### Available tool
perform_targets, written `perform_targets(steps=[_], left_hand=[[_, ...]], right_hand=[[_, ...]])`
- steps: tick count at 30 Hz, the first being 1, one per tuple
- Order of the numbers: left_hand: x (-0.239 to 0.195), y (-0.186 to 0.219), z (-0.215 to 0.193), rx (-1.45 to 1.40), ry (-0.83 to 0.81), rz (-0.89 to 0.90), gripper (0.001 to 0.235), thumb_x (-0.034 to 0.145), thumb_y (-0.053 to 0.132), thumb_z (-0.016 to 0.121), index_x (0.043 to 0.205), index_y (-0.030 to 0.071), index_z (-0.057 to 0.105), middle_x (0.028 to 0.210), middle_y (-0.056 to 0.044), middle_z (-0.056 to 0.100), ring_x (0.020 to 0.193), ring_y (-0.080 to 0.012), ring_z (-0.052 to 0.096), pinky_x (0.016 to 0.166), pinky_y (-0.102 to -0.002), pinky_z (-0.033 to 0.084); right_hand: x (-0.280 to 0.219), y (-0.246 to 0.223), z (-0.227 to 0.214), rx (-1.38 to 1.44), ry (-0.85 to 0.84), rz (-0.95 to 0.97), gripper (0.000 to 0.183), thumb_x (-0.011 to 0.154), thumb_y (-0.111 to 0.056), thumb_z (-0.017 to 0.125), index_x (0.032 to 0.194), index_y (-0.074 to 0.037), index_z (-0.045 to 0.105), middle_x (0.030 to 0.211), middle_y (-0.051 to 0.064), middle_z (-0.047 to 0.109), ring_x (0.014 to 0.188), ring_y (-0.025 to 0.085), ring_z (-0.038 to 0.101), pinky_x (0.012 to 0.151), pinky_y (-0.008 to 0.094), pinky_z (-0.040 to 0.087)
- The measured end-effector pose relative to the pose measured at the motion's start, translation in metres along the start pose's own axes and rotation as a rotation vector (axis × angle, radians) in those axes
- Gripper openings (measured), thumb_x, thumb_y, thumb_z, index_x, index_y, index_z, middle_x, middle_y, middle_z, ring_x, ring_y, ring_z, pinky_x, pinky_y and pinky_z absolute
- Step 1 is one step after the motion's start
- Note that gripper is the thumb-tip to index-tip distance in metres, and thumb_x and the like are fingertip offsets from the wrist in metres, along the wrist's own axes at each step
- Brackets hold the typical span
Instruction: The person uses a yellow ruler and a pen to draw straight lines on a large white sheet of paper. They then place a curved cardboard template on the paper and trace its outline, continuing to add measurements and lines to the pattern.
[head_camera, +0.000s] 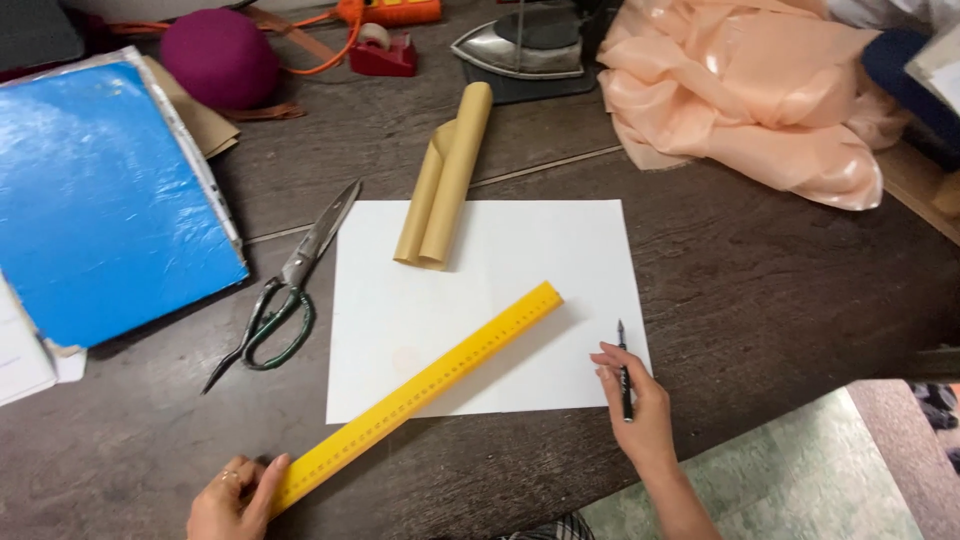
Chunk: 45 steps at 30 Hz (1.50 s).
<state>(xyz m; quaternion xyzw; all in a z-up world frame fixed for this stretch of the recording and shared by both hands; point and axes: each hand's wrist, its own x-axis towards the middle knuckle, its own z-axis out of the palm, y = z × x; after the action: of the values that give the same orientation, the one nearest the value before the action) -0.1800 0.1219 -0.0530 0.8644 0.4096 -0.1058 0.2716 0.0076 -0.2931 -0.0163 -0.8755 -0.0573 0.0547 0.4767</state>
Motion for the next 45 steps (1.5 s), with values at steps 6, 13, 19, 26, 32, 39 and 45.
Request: perform_targets(steps=[6,13,19,26,32,39,45], left_hand=[[-0.001,-0.022,0.001,-0.297,0.222,0.125,0.046,0.088,0.033,0.067,0.058,0.008,0.042,0.058,-0.003,0.036,0.057,-0.0136,0.033,0.055,-0.030,0.031],[-0.005,-0.041,0.000,-0.346,0.252,0.019,0.042,0.094,0.036,0.065,0.066,0.005,0.060,0.056,-0.002,0.046,0.060,-0.0103,0.039,0.057,-0.029,0.035],[-0.051,-0.025,0.008,-0.235,0.159,-0.048,0.043,0.087,0.041,0.069,0.062,0.007,0.060,0.057,-0.002,0.048,0.059,-0.0129,0.040,0.062,-0.029,0.036],[-0.115,0.012,0.045,-0.211,0.049,-0.036,0.045,0.077,0.044,0.073,0.054,0.010,0.055,0.051,0.001,0.051,0.055,-0.0114,0.041,0.055,-0.030,0.035],[-0.160,0.126,0.080,-0.216,-0.066,0.032,0.028,0.075,0.049,0.069,0.083,0.022,0.070,0.080,0.009,0.073,0.072,-0.0095,0.066,0.070,-0.028,0.048],[-0.198,0.266,0.159,-0.419,0.146,0.288,0.039,0.087,0.032,0.064,0.125,0.026,0.060,0.093,0.007,0.066,0.071,-0.0116,0.063,0.057,-0.030,0.052],[-0.235,0.274,0.223,-0.303,0.391,0.120,0.044,0.088,0.029,0.065,0.131,0.024,0.058,0.082,0.005,0.052,0.051,-0.0092,0.046,0.037,-0.029,0.043]], right_hand=[[0.000,-0.007,0.000,0.015,-0.007,0.042,0.038,0.094,-0.029,0.047,0.129,-0.016,0.053,0.121,0.004,0.064,0.108,0.024,0.066,0.092,0.044,0.057],[0.006,-0.010,-0.002,0.043,0.001,0.011,0.038,0.095,-0.030,0.048,0.129,-0.013,0.055,0.120,0.005,0.066,0.106,0.023,0.068,0.093,0.039,0.054],[0.042,-0.044,-0.010,0.091,-0.029,-0.170,0.038,0.099,-0.022,0.047,0.135,-0.008,0.047,0.133,0.010,0.054,0.121,0.022,0.056,0.104,0.035,0.045],[0.078,-0.060,-0.024,0.168,-0.270,-0.206,0.034,0.098,-0.023,0.049,0.129,-0.010,0.048,0.121,0.006,0.060,0.102,0.016,0.058,0.091,0.034,0.049],[0.106,-0.021,-0.051,0.216,-0.333,-0.192,0.024,0.095,-0.015,0.056,0.118,-0.011,0.057,0.104,0.003,0.069,0.105,0.010,0.057,0.092,0.028,0.043],[0.137,0.006,-0.072,0.262,-0.591,-0.323,0.026,0.096,-0.016,0.056,0.122,-0.008,0.055,0.114,0.008,0.065,0.088,0.016,0.068,0.083,0.027,0.052],[0.164,0.022,-0.095,0.136,-0.448,-0.587,0.021,0.105,-0.016,0.046,0.121,-0.006,0.054,0.112,0.009,0.067,0.106,0.016,0.063,0.100,0.030,0.044]])
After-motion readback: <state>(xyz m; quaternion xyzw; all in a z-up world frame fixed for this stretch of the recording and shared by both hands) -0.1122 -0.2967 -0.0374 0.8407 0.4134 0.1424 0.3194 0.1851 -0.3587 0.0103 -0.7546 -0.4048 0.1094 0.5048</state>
